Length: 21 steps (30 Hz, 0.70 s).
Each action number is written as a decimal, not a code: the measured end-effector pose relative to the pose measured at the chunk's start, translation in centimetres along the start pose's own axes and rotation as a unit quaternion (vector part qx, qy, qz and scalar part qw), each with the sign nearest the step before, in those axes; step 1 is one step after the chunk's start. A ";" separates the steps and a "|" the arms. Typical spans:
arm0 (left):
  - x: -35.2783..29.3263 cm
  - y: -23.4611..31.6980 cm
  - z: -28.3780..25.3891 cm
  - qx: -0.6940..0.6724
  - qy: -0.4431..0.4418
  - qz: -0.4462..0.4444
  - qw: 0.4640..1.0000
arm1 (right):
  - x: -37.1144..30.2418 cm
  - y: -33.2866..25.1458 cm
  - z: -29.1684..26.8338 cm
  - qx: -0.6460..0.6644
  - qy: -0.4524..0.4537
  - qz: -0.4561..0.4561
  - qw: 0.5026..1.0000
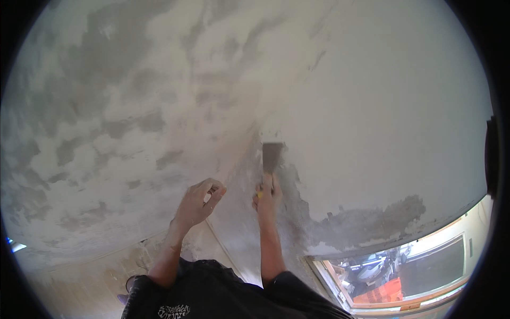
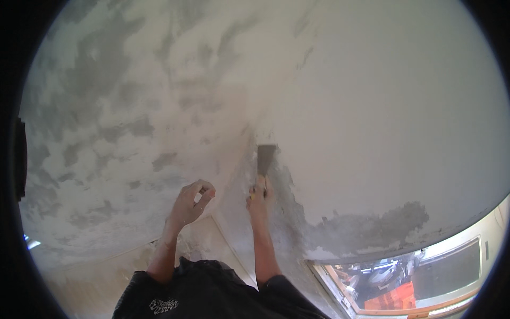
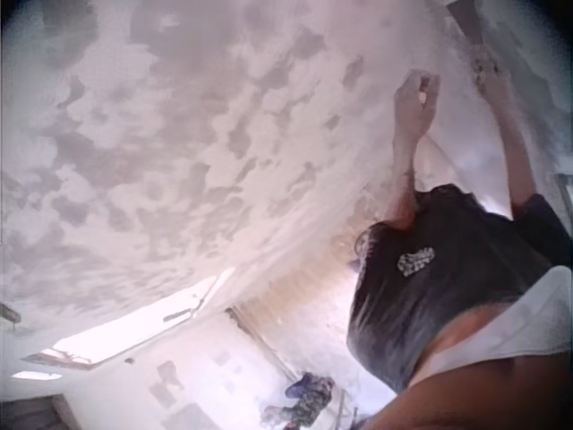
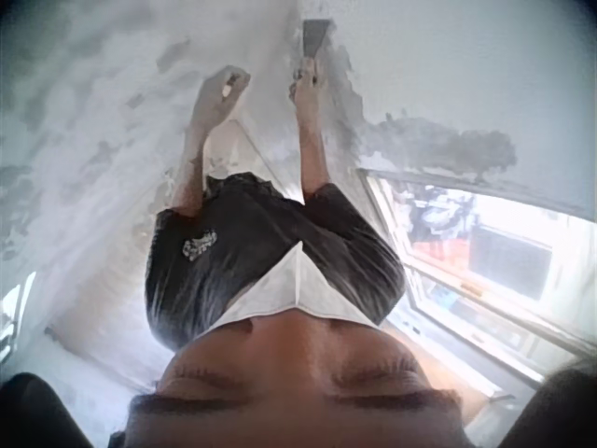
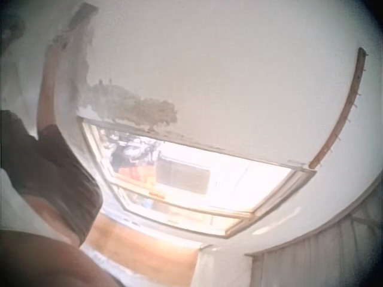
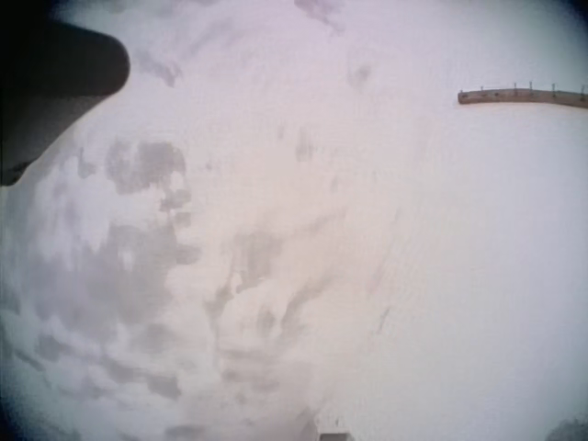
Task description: The person scrapes a wall with a putty knife to remove old plaster or paint.
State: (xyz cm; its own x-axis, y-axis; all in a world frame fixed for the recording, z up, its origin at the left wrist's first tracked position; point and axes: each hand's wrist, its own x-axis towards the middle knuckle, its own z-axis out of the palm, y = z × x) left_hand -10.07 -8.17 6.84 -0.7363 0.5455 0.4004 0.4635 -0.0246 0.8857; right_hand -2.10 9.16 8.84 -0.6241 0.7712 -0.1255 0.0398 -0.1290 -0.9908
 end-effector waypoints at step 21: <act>8.4 2.7 -9.2 0.305 0.091 0.466 0.825 | -2.5 6.0 -5.0 -0.052 0.038 0.055 0.996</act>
State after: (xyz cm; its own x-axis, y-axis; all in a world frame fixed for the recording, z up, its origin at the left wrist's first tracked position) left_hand -19.53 -11.39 14.79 0.0441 0.3908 0.9194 0.9916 0.0946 -0.0877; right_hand 3.59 9.55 3.01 -0.5505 0.8017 -0.2328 0.1880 -0.1527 -0.9702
